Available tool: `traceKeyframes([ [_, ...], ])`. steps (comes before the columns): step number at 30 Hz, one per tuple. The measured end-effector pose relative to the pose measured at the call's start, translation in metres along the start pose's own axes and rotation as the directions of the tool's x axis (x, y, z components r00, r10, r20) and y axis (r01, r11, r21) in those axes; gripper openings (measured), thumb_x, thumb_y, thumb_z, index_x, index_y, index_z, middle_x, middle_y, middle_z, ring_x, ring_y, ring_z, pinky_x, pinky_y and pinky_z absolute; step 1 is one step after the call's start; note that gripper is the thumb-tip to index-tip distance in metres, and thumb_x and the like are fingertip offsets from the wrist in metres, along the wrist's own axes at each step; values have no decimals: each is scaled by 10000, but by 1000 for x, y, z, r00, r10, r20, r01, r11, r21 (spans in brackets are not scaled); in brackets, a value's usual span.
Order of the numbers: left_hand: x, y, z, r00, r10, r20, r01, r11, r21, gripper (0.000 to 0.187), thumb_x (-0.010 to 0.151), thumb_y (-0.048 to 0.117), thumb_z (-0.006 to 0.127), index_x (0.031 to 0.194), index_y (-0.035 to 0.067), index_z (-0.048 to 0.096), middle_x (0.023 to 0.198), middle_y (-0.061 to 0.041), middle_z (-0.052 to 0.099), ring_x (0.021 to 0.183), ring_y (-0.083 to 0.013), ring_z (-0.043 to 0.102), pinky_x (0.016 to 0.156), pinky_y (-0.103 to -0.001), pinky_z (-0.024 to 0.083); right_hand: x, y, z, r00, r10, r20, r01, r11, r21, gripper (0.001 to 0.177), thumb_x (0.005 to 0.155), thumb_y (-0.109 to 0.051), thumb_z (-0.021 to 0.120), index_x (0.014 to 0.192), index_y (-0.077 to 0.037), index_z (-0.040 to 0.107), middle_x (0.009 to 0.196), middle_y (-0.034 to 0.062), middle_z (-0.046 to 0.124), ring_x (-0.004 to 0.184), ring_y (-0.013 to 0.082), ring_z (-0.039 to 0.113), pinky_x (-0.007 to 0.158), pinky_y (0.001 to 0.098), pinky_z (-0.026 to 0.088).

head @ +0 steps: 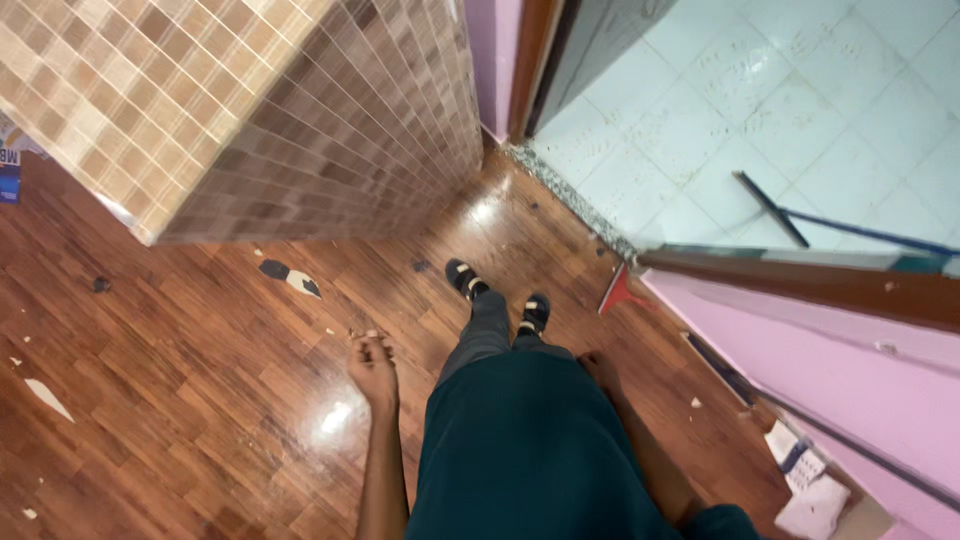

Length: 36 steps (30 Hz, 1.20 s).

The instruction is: The person lifts a tiled panel and fits it onto a white shelving unit, then moves and positions a slatted wooden shelf piece into the same structure.

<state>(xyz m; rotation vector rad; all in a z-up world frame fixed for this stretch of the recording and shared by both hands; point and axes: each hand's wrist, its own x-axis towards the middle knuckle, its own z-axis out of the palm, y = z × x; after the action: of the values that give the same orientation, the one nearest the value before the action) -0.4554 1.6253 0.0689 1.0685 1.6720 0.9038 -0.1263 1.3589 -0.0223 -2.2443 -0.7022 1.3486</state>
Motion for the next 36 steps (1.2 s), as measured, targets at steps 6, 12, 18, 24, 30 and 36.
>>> traceKeyframes([
  [6,80,117,-8,829,422,-367,-486,868,-98,311,1171,321,479,1050,35,503,895,-47,567,801,-142,553,741,-308,500,74,-84,-10,997,-59,-47,59,998,16,302,923,-268,642,840,18,689,790,172,685,737,259,660,696,435,501],
  [12,112,213,-7,755,553,-353,-598,801,-24,562,1138,574,267,1187,56,481,1105,-100,560,1038,-190,558,942,-384,488,153,-250,-49,929,-261,-262,343,873,346,178,1007,-191,636,972,-23,685,894,62,698,843,159,644,771,309,521],
  [18,113,270,2,880,396,-262,-455,861,-227,689,1131,633,222,1245,30,536,1119,-107,580,1093,-215,525,1006,-390,405,118,-482,-110,559,-539,-630,767,624,147,192,1044,-147,649,1176,-8,662,1146,95,688,1057,173,649,937,303,528],
  [24,118,296,20,879,380,-287,-464,819,-337,776,1094,627,308,1421,-51,499,1370,-167,587,1317,-248,532,1133,-405,391,101,-585,-142,136,-617,-775,864,457,-212,236,1071,-153,633,1263,-18,617,1363,164,588,1304,290,549,1120,425,447],
  [30,122,306,34,847,323,-422,-465,835,-294,657,1119,528,412,1325,-82,543,1246,-164,639,1149,-221,615,1034,-365,470,117,-616,-129,-17,-730,-684,906,278,-319,213,1014,-177,642,1166,-29,660,1308,159,603,1331,309,522,1185,476,416],
  [36,132,304,39,845,215,-489,-427,822,-377,529,1071,409,475,1255,-72,597,1148,-122,688,1055,-194,652,961,-343,489,159,-620,-114,-151,-827,-541,809,211,-549,388,1008,-353,469,987,-122,780,1083,35,704,1167,186,533,1160,432,222],
])
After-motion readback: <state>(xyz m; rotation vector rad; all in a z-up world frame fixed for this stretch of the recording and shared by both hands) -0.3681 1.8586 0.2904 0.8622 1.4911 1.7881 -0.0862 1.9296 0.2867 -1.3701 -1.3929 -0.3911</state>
